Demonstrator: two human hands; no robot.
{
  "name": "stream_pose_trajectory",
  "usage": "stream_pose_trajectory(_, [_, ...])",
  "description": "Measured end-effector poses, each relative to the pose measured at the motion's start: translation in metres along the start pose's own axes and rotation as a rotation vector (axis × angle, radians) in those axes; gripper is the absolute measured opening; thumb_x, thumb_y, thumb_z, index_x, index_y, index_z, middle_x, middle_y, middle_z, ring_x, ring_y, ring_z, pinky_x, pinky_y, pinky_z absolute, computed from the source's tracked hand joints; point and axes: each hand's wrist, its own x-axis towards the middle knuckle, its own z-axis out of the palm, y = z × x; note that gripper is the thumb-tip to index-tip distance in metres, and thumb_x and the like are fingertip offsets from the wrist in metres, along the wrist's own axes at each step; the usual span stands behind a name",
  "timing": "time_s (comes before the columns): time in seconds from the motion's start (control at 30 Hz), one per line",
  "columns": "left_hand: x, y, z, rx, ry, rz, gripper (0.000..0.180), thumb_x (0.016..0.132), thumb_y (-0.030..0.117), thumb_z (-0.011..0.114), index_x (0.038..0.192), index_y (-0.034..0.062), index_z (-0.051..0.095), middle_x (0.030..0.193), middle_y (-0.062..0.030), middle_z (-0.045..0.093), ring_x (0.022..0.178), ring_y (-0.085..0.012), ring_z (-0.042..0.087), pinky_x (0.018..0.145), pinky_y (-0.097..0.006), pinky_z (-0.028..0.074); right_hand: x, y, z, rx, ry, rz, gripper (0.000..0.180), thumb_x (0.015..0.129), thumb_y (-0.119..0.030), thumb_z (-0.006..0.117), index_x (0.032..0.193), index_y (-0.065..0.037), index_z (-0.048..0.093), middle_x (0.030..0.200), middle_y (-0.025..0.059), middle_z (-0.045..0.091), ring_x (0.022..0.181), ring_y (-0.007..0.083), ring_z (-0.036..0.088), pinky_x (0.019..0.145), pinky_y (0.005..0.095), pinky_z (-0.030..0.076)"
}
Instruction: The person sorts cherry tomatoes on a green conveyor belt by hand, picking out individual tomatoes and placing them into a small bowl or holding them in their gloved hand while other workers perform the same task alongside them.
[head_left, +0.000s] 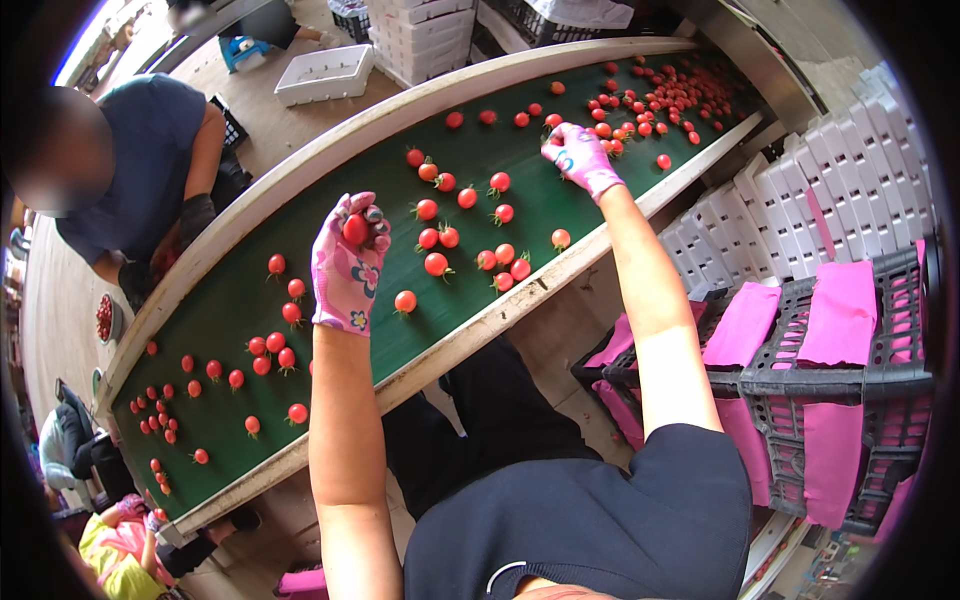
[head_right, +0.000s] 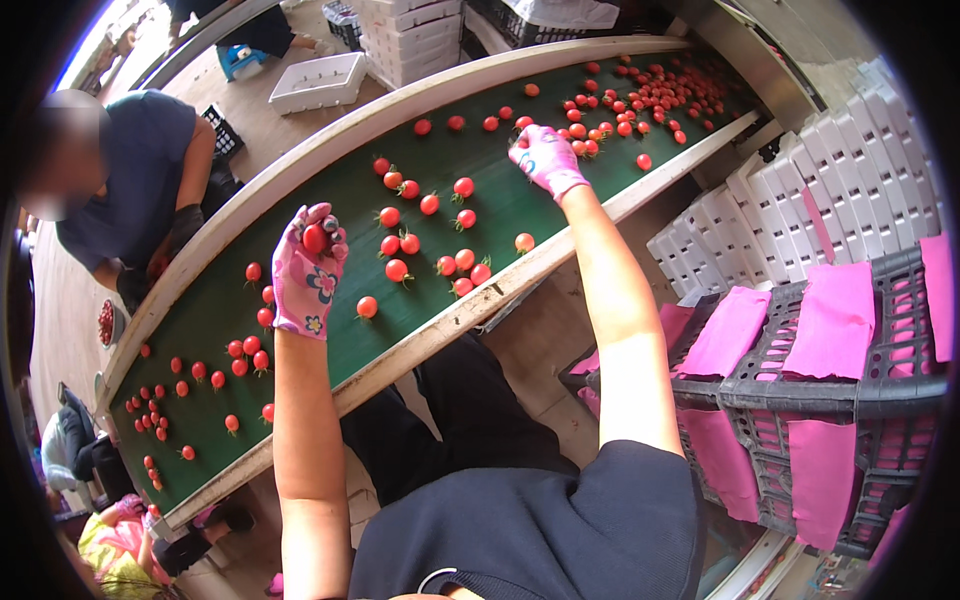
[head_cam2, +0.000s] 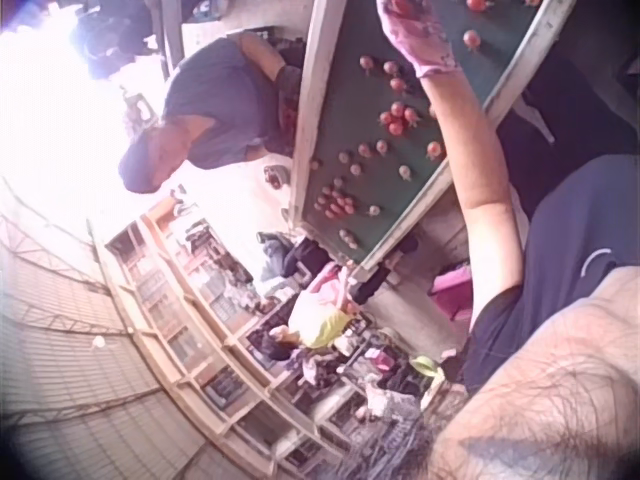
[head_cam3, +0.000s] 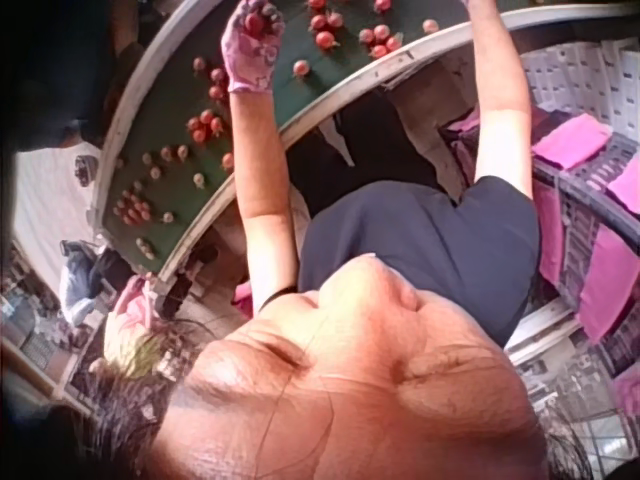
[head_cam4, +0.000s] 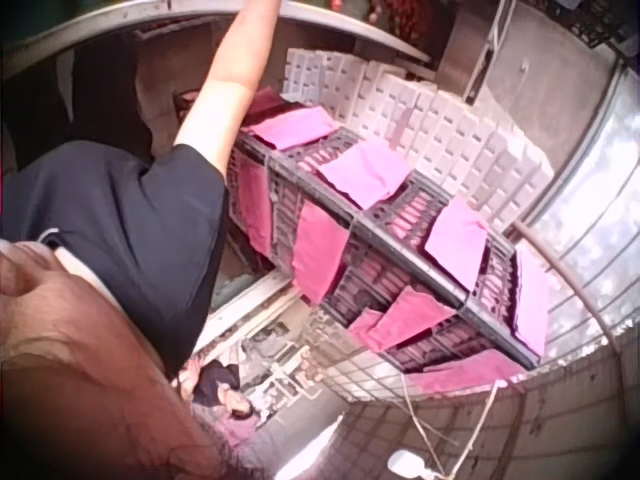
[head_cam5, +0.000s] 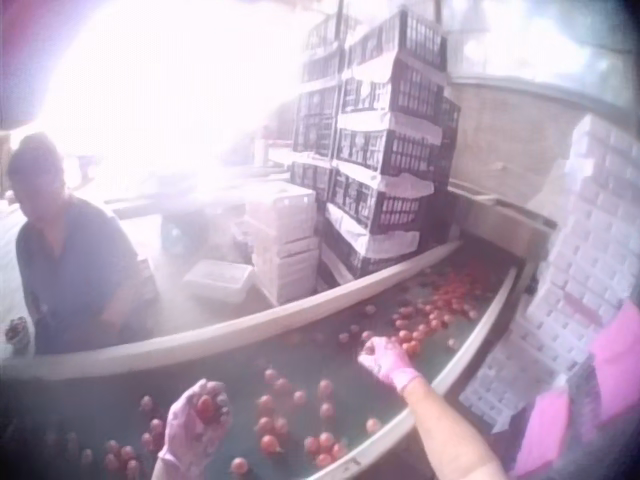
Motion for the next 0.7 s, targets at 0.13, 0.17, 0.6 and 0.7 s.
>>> stream_pose_trajectory(0.13, [-0.002,-0.005,-0.001,0.065,0.002,0.072,0.025,0.095,0.015,0.053,0.108,-0.0055,0.06,0.081,-0.0106,0.058,0.071,-0.0202,0.055,0.058,-0.028,0.045,0.026,0.014,-0.002,0.998,0.074,0.197,0.026,0.086,-0.016,0.068,0.108,-0.003,0.063,0.091,0.0081,0.069,0.077,0.0143,0.065,0.065,0.0273,0.051])
stream_pose_trajectory(0.17, [-0.002,-0.007,-0.003,0.03,-0.068,0.064,0.026,0.095,0.011,0.054,0.113,-0.0063,0.058,0.085,-0.0112,0.058,0.075,-0.0203,0.055,0.061,-0.028,0.045,0.039,0.027,0.001,0.626,0.164,0.066,0.03,0.085,-0.017,0.068,0.112,-0.004,0.062,0.098,0.0114,0.068,0.085,0.0205,0.066,0.074,0.0313,0.052])
stream_pose_trajectory(0.6, [-0.002,-0.003,-0.003,-0.008,-0.041,0.067,0.025,0.095,0.01,0.052,0.113,-0.0067,0.059,0.085,-0.0103,0.059,0.074,-0.019,0.056,0.062,-0.028,0.047,0.022,-0.056,0.005,0.586,-0.308,-0.112,0.028,0.085,-0.013,0.069,0.111,-0.005,0.063,0.101,0.0099,0.068,0.096,0.0213,0.066,0.084,0.0318,0.052])
stream_pose_trajectory(0.7, [-0.006,-0.004,0.002,0.069,-0.031,0.039,0.026,0.096,0.011,0.05,0.113,-0.0066,0.059,0.086,-0.0102,0.06,0.075,-0.018,0.058,0.061,-0.026,0.049,-0.003,-0.093,-0.01,0.871,-0.46,-0.051,0.023,0.086,-0.014,0.069,0.105,-0.003,0.066,0.089,0.0026,0.066,0.079,0.0109,0.063,0.071,0.0251,0.051])
